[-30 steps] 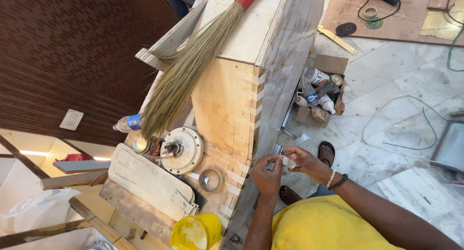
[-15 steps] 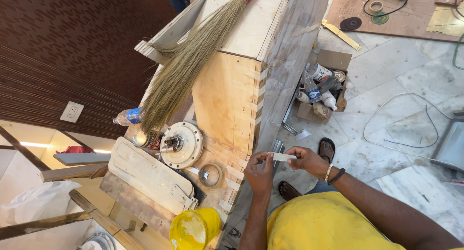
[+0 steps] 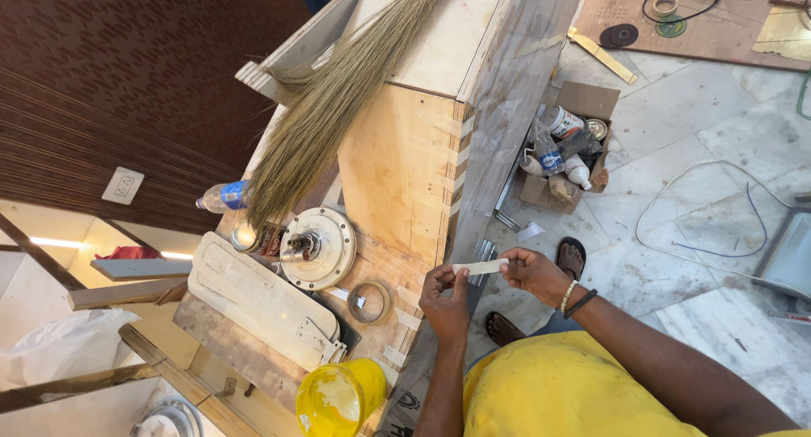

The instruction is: The person applies small strips of white tape to the edges of a wooden structure. They repeatedly tear off pieces of tape from a roll and press them onto the wood, smoothing them down with their fingers.

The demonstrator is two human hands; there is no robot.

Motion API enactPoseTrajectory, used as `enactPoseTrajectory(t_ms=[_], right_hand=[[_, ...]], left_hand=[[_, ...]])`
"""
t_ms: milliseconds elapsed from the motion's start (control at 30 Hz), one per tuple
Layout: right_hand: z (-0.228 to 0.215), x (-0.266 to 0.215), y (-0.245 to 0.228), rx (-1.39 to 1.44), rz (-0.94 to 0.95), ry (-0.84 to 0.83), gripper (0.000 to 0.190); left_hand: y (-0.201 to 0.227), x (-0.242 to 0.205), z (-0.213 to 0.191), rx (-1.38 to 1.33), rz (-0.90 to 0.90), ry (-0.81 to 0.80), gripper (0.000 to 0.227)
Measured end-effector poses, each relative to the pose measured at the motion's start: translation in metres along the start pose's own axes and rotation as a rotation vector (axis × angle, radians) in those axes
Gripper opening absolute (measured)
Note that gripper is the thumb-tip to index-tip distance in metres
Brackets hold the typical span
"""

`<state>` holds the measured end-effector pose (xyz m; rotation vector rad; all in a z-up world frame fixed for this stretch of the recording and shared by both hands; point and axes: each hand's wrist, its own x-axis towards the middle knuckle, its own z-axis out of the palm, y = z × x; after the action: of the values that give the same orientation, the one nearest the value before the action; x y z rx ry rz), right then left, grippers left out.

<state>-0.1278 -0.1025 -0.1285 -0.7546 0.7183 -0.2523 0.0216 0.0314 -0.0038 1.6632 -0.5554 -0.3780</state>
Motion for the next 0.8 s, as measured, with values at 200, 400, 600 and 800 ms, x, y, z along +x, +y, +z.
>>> enactPoseTrajectory(t_ms=[200,400,600,800], right_hand=[[-0.021,0.030,0.029,0.241,-0.139,-0.128,0.024],[-0.007,0.032,0.012,0.076,0.001,0.046,0.017],[0.005,0.021,-0.023,0.037,0.045,-0.081,0.018],[0.006,0.024,-0.029,-0.387,-0.081,0.067,0.020]], left_hand=[[-0.002,0.004,-0.009,0.014,-0.020,-0.017,0.039],[-0.014,0.004,-0.009,-0.032,-0.025,-0.006,0.019],[-0.019,0.018,-0.020,-0.069,-0.141,0.042,0.014],[-0.012,0.017,-0.018,-0.022,-0.102,0.002,0.012]])
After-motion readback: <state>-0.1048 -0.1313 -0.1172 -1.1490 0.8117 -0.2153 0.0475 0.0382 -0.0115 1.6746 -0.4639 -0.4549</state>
